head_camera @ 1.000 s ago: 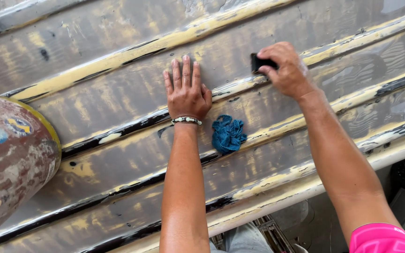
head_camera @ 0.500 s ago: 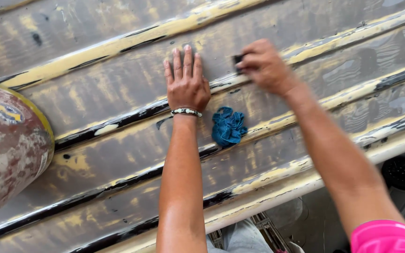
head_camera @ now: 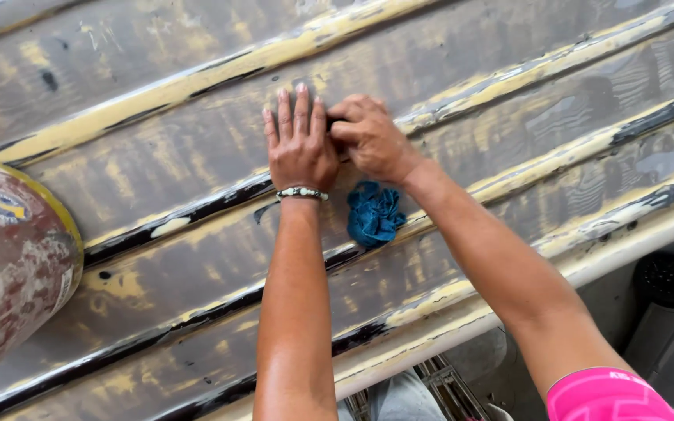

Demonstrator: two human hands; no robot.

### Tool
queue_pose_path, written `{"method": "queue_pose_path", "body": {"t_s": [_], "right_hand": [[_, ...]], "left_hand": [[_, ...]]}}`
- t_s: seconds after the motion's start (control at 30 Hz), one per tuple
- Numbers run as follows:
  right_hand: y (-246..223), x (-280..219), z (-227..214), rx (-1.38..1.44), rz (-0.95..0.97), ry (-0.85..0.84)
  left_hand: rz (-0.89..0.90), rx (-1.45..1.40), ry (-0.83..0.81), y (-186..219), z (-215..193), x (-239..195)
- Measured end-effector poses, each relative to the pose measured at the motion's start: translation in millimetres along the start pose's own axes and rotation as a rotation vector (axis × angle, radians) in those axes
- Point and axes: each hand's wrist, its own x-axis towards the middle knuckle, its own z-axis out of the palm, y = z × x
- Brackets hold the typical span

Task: Sanding and cleaning the surface of a car roof using a sanding block and a wet cloth.

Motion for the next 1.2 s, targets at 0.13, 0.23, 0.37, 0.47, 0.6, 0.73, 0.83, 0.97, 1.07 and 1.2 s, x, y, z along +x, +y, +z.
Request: {"method": "queue_pose_path", "body": {"t_s": [0.13,0.23,0.37,0.47,0.6,0.73,0.83,0.97,1.07,1.2], "right_hand": [[39,-21,-37,0.009,-0.081,-0.078],[60,-36,-63,-0.043,0.144,-0.119],[14,-18,-24,-0.079,0.113,-0.073],[11,-7,-14,-0.063,0.024,-0.065],[41,-24,-57,0.119,0.124,-0.101],[35,-22,-46,-0.073,0.235,-0.098],[18,-13,-21,0.041,0.158,-0.015],[60,-23,-49,0.021,0.135,-0.068],[68,-35,-65,0.007,0.240,-0.121],[16,-6,-20,0.015,0.117,-0.075]], "left_hand": [[0.002,0.002,-0.044,8,-10,8],[-0.015,0.009,-0.055,11,-17,14],[-0.013,-0.008,-0.073,8,-14,4],[-0.004,0.003,-0.047,8,-11,10],[-0.005,-0.007,-0.047,11,-18,12],[-0.027,-0.003,-0.026,12,-21,11],[0.007,-0.003,0.002,13,-15,13],[0.001,0.019,-0.046,15,-21,19],[-0.025,0.030,-0.069,18,-28,12],[-0.014,0.015,-0.030,16,-24,14]]}}
